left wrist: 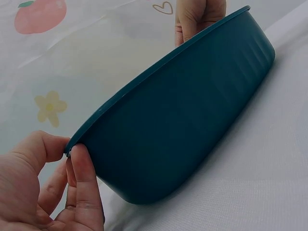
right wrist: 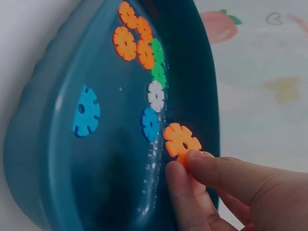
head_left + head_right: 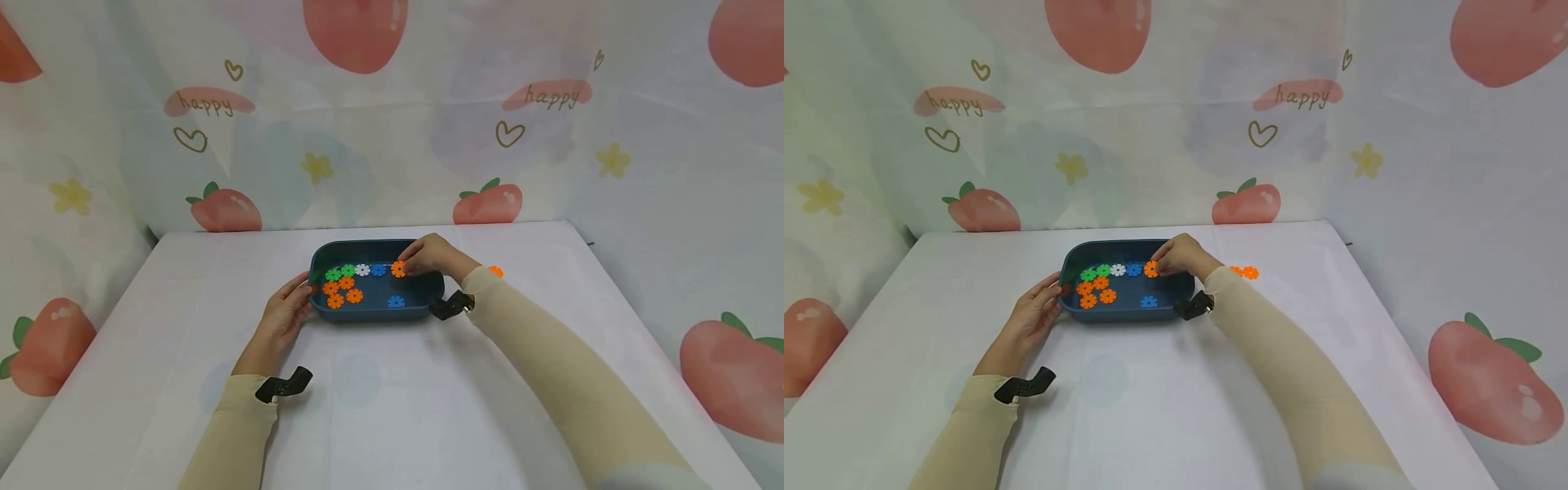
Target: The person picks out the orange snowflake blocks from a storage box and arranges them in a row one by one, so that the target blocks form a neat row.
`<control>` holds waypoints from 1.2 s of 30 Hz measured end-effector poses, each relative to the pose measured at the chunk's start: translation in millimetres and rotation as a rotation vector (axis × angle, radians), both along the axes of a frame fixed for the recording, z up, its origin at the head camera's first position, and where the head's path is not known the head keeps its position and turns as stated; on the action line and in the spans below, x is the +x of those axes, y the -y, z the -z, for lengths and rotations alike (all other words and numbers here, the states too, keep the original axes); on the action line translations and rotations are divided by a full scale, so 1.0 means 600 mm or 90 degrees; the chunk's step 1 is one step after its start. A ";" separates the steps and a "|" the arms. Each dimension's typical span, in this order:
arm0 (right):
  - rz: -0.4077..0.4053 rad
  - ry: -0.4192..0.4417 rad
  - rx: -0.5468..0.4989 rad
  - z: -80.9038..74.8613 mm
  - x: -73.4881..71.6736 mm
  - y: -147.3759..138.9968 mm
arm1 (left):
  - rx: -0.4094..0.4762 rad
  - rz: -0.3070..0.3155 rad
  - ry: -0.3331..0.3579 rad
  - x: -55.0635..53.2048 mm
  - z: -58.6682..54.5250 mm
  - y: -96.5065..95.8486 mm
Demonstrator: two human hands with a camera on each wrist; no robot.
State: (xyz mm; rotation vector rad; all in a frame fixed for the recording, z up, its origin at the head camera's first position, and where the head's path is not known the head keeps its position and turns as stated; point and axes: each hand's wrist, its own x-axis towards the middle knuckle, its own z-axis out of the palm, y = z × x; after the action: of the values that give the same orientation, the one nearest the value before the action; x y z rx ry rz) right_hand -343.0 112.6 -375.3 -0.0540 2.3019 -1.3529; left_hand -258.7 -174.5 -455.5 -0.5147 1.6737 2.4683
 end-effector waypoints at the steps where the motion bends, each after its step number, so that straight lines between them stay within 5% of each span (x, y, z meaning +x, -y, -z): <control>1: -0.001 0.002 0.000 -0.003 0.000 -0.003 | 0.001 0.001 0.000 0.000 0.000 0.000; 20: -0.019 0.014 0.043 -0.043 -0.009 -0.061 | 0.007 0.018 -0.004 -0.006 -0.006 -0.006; 36: -0.006 0.020 0.043 -0.037 -0.018 -0.119 | 0.012 0.014 0.002 0.002 -0.003 0.000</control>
State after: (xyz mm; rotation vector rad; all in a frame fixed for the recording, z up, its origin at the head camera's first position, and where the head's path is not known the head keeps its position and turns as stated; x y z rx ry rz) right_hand -353.6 184.2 -353.2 -0.0209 2.3169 -1.2609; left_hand -257.5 -174.4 -453.4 -0.4959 1.6433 2.4645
